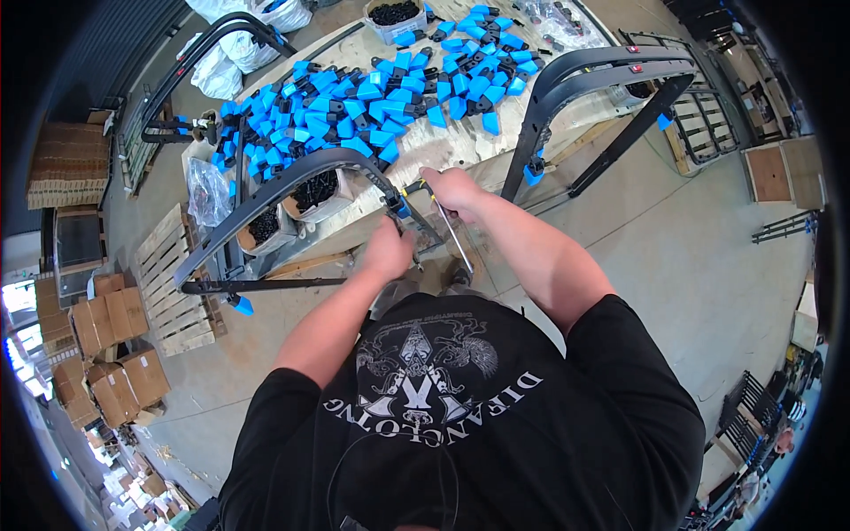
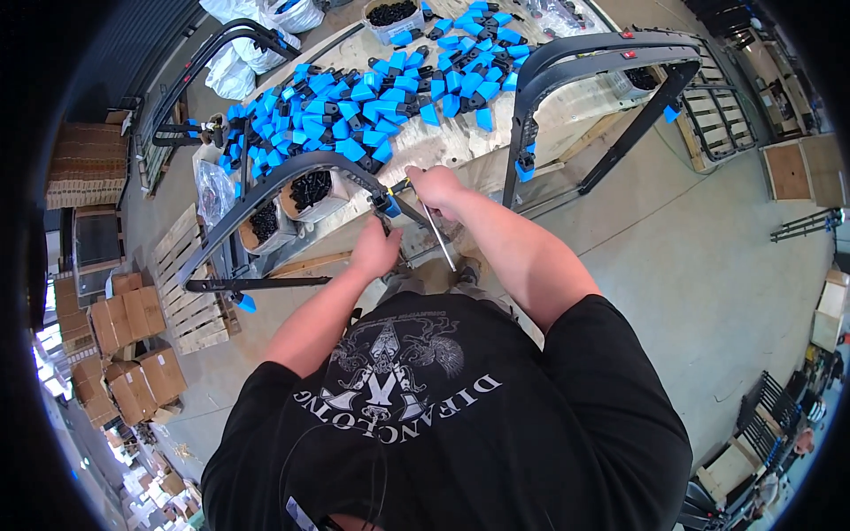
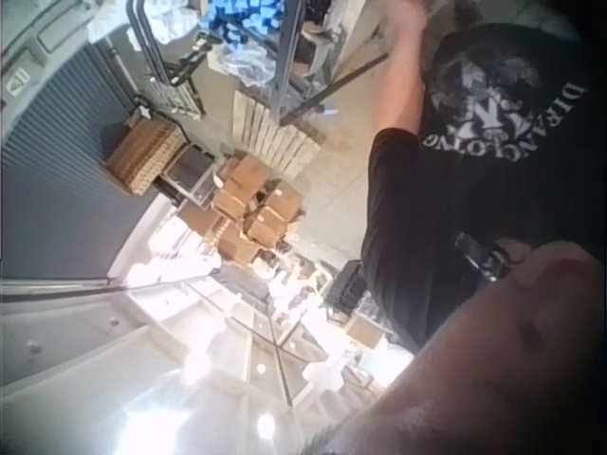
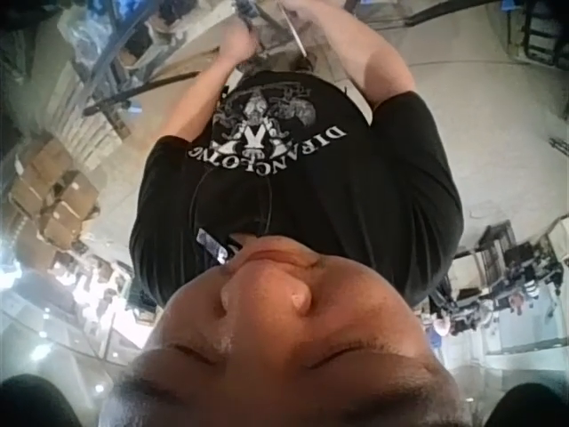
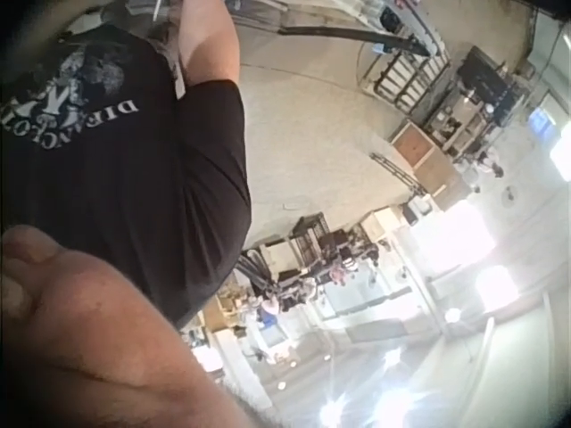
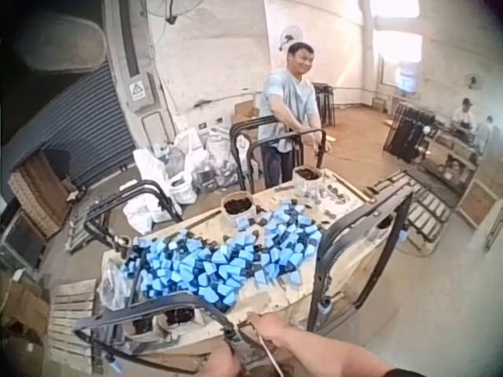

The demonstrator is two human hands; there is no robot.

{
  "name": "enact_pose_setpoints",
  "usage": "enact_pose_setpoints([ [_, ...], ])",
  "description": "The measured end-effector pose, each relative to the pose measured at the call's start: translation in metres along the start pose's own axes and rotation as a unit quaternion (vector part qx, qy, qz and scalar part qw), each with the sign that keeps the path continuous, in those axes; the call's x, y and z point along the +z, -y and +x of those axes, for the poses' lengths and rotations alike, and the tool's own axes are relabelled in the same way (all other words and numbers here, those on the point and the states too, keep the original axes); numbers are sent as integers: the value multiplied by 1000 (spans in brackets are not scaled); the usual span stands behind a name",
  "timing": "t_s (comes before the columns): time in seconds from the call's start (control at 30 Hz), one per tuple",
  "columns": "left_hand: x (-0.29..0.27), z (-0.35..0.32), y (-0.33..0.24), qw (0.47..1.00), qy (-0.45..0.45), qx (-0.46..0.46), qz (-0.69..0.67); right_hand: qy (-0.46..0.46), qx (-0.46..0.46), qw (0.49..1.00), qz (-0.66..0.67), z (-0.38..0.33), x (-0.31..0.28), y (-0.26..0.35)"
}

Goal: Assembling metal furniture frames by attaching plastic components and securing them with bolts and a wrench.

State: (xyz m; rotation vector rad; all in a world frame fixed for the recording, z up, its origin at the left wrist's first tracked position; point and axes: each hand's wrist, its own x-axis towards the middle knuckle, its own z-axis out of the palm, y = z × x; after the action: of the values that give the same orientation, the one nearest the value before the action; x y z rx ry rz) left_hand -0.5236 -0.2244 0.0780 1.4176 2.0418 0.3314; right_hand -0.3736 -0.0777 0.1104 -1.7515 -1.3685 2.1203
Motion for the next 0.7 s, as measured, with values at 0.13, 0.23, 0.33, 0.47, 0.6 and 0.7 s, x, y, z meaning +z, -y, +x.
enact_pose_setpoints([
  [0.13,-14,15,-9,993,74,-47,-84,0,-11,1000,26,18,-2,-19],
  [0.23,-25,7,-1,968,128,-38,-212,-30,-148,988,43,26,3,-29],
  [0.33,-32,5,6,926,168,-25,-336,-8,-10,1000,1,-6,5,-1],
  [0.47,-27,17,-8,987,158,14,-13,-28,23,997,65,2,13,-7],
  [0.6,-30,24,23,822,240,-136,-498,-21,-85,985,148,18,25,-25],
  [0.7,-15,16,8,973,149,12,-177,-174,-86,980,49,47,20,-48],
])
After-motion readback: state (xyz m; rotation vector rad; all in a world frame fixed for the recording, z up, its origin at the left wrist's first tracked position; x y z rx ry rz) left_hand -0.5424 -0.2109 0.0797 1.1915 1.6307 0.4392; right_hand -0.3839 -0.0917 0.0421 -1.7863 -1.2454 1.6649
